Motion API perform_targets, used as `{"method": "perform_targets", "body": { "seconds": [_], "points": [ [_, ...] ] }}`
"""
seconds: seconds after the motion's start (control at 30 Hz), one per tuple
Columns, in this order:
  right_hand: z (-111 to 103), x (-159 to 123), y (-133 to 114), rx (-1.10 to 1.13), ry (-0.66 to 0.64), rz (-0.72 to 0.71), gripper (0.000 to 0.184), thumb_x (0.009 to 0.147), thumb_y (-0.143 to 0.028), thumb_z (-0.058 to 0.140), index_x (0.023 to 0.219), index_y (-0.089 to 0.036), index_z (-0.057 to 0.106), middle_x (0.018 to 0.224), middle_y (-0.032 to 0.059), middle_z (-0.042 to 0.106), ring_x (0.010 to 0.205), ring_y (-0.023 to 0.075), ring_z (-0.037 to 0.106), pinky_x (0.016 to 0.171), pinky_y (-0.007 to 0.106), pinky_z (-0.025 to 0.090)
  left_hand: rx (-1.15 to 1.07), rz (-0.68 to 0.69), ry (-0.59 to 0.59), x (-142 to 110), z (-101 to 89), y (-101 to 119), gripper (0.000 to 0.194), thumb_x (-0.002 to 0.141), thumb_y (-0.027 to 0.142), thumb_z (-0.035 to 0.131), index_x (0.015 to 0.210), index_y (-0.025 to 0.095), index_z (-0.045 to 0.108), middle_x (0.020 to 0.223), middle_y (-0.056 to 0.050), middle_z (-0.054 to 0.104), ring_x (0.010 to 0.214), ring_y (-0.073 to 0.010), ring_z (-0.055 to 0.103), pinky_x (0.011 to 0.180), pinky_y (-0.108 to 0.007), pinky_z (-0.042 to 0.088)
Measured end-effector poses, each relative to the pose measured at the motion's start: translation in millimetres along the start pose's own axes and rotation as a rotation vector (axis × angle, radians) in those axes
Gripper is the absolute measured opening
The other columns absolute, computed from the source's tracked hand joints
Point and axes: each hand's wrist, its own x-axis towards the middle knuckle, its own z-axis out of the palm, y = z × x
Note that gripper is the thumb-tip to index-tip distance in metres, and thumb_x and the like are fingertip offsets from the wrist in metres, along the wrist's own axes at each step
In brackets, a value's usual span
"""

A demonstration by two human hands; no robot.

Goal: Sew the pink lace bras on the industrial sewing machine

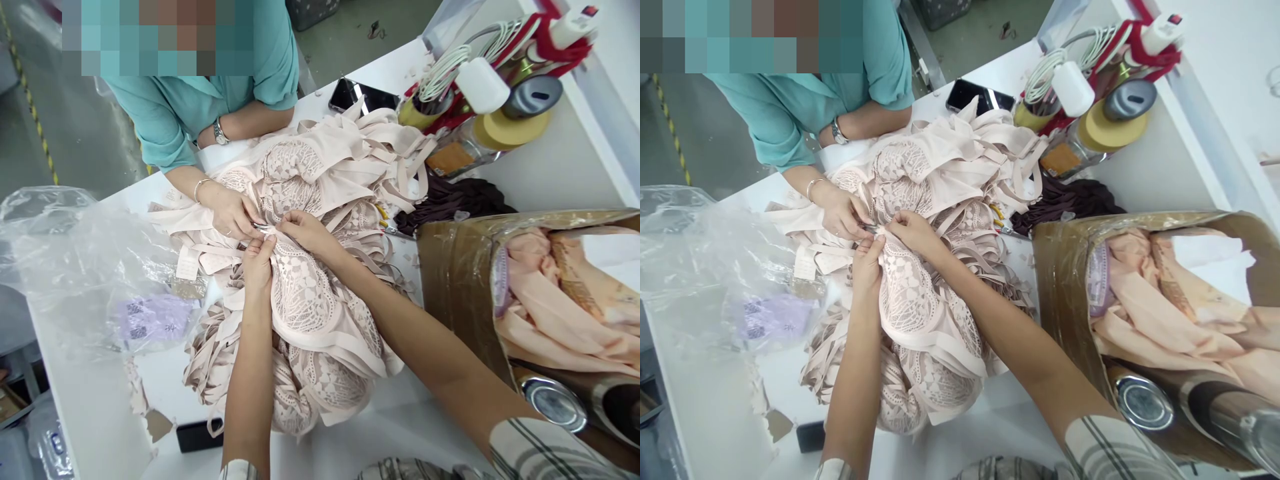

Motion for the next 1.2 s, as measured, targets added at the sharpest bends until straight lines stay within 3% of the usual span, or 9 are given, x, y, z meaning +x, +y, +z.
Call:
{"method": "perform_targets", "body": {
  "seconds": [0.27, 0.53, 0.93, 1.07, 1.2],
  "points": [
    [0.9, -2.1, -5.0, -0.028, 0.011, 0.009, 0.018, 0.076, -0.034, 0.063, 0.072, -0.019, 0.053, 0.07, -0.0046, 0.051, 0.067, 0.0122, 0.045, 0.065, 0.025, 0.036, 0.068, 0.022, -0.005, 2.3, -3.8, -2.6, 0.039, 0.056, 0.042, 0.093, 0.077, 0.018, 0.071, 0.08, -0.003, 0.077, 0.091, -0.0233, 0.073, 0.091, -0.036, 0.054],
    [0.2, -2.4, -0.5, -0.032, 0.0, -0.003, 0.02, 0.078, -0.036, 0.063, 0.073, -0.019, 0.054, 0.071, -0.0044, 0.052, 0.067, 0.0121, 0.046, 0.065, 0.025, 0.036, -0.021, -0.001, -0.045, -2.9, 1.9, 1.1, 0.036, 0.055, 0.036, 0.093, 0.082, 0.019, 0.075, 0.082, -0.002, 0.078, 0.094, -0.0234, 0.074, 0.095, -0.036, 0.054],
    [-1.3, -3.0, 0.1, -0.001, 0.021, 0.001, 0.021, 0.077, -0.037, 0.063, 0.071, -0.02, 0.052, 0.071, -0.0043, 0.051, 0.068, 0.0124, 0.046, 0.065, 0.025, 0.037, 0.019, -0.01, -0.061, -4.7, 2.7, -0.8, 0.035, 0.059, 0.039, 0.092, 0.081, 0.018, 0.075, 0.08, -0.003, 0.078, 0.092, -0.0233, 0.074, 0.091, -0.035, 0.055],
    [-1.4, -6.2, -0.1, 0.03, 0.017, 0.008, 0.021, 0.077, -0.038, 0.063, 0.073, -0.02, 0.053, 0.073, -0.0041, 0.053, 0.07, 0.0123, 0.047, 0.067, 0.025, 0.038, 0.009, -0.016, -0.1, -6.9, 1.8, -0.8, 0.038, 0.06, 0.039, 0.092, 0.089, 0.02, 0.076, 0.087, -0.003, 0.079, 0.097, -0.0236, 0.074, 0.092, -0.035, 0.056],
    [-1.1, -7.5, 1.7, 0.028, 0.016, 0.005, 0.021, 0.079, -0.038, 0.063, 0.075, -0.019, 0.054, 0.074, -0.004, 0.054, 0.071, 0.0122, 0.048, 0.068, 0.025, 0.039, 0.009, -0.017, -0.112, -7.3, 1.8, 0.1, 0.032, 0.062, 0.038, 0.091, 0.083, 0.02, 0.075, 0.086, -0.004, 0.079, 0.101, -0.0252, 0.073, 0.092, -0.035, 0.056]
  ]
}}
